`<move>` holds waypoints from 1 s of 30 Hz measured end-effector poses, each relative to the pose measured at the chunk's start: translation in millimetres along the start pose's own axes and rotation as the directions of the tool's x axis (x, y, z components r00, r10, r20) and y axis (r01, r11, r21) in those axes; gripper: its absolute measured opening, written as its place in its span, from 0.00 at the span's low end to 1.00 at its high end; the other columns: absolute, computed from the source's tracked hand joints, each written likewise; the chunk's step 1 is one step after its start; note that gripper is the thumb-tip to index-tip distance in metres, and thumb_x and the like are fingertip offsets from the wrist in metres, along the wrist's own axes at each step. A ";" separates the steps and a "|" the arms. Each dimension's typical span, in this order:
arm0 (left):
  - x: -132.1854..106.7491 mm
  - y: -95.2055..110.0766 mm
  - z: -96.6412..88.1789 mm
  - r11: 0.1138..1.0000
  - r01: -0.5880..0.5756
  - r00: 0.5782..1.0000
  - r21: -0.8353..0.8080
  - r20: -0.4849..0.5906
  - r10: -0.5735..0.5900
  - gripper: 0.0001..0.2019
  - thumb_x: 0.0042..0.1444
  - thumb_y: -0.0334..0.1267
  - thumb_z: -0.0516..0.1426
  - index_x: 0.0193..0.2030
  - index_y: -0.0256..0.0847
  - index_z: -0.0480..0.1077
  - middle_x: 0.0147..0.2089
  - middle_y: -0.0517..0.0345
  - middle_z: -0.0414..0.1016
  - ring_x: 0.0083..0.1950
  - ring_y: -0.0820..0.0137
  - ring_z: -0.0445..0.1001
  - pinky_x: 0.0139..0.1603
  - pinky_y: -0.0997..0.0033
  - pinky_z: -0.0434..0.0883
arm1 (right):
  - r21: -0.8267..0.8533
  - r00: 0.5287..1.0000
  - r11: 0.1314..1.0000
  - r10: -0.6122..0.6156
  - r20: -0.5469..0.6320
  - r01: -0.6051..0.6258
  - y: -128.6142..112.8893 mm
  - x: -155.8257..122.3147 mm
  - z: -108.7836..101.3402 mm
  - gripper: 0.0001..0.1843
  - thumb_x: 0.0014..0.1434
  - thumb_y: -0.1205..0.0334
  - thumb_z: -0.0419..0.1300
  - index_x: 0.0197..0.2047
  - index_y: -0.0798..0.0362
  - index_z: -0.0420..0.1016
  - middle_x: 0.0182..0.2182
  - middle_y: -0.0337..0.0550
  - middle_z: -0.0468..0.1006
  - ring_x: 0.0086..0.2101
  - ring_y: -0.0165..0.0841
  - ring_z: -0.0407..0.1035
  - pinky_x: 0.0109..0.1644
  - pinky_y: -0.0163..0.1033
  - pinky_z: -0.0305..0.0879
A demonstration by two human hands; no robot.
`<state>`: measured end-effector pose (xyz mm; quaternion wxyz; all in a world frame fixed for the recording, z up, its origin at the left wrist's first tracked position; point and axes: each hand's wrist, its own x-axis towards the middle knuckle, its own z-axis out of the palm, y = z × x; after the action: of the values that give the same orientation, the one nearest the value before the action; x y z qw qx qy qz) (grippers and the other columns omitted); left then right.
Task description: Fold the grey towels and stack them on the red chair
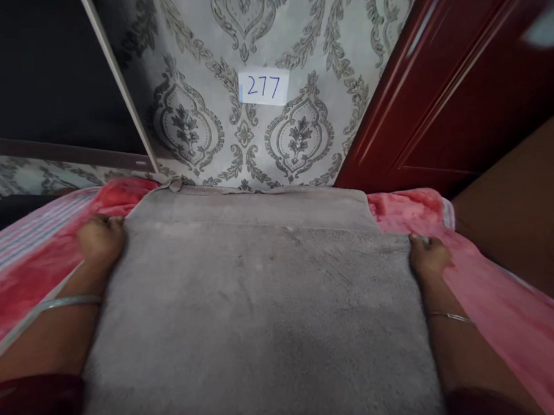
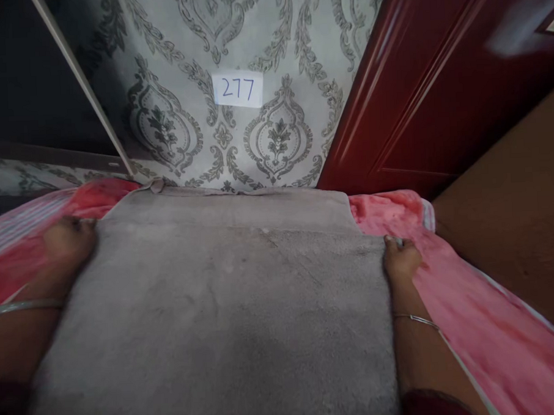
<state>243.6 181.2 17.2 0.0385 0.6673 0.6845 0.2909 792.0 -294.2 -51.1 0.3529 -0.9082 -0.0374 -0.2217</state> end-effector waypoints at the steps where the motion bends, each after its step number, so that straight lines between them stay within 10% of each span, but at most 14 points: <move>1: -1.9 1.7 -0.5 0.998 0.003 1.000 0.060 -0.021 -0.001 0.17 0.56 0.43 0.52 0.44 0.33 0.74 0.37 0.44 0.78 0.41 0.56 0.73 0.43 0.61 0.70 | -0.008 1.000 1.000 -0.010 -0.028 0.010 -0.1 -0.4 0.6 0.23 0.57 0.51 0.57 0.44 0.64 0.79 0.32 0.57 0.79 0.38 0.49 0.71 0.46 0.52 0.68; 10: 4.3 -1.6 9.9 0.932 -0.149 0.966 0.331 0.249 0.066 0.25 0.64 0.47 0.45 0.51 0.29 0.74 0.48 0.34 0.79 0.45 0.54 0.76 0.37 0.65 0.70 | -0.205 0.980 0.978 0.008 0.198 0.033 4.2 5.8 11.6 0.23 0.59 0.50 0.58 0.40 0.64 0.82 0.29 0.60 0.79 0.38 0.50 0.74 0.41 0.48 0.69; 18: 1.0 5.1 1.9 0.922 -0.164 0.949 0.351 0.310 0.051 0.26 0.67 0.48 0.42 0.54 0.31 0.73 0.54 0.35 0.77 0.48 0.53 0.76 0.39 0.64 0.70 | -0.329 0.939 0.940 0.029 0.343 0.091 -8.1 5.0 0.9 0.27 0.65 0.53 0.52 0.50 0.67 0.81 0.44 0.70 0.81 0.46 0.54 0.76 0.45 0.49 0.70; 30: -5.3 6.6 -1.6 0.948 -0.144 0.948 0.282 0.313 0.051 0.23 0.66 0.45 0.45 0.53 0.30 0.72 0.55 0.35 0.77 0.53 0.52 0.75 0.45 0.63 0.70 | -0.428 0.939 0.884 -0.030 0.344 0.185 -18.5 -2.2 -9.0 0.28 0.67 0.52 0.49 0.48 0.65 0.84 0.40 0.67 0.83 0.40 0.52 0.78 0.37 0.45 0.70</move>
<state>249.3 175.3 19.8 0.0257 0.7352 0.6727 0.0792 782.4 -286.1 -34.6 0.1066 -0.9858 -0.0937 -0.0901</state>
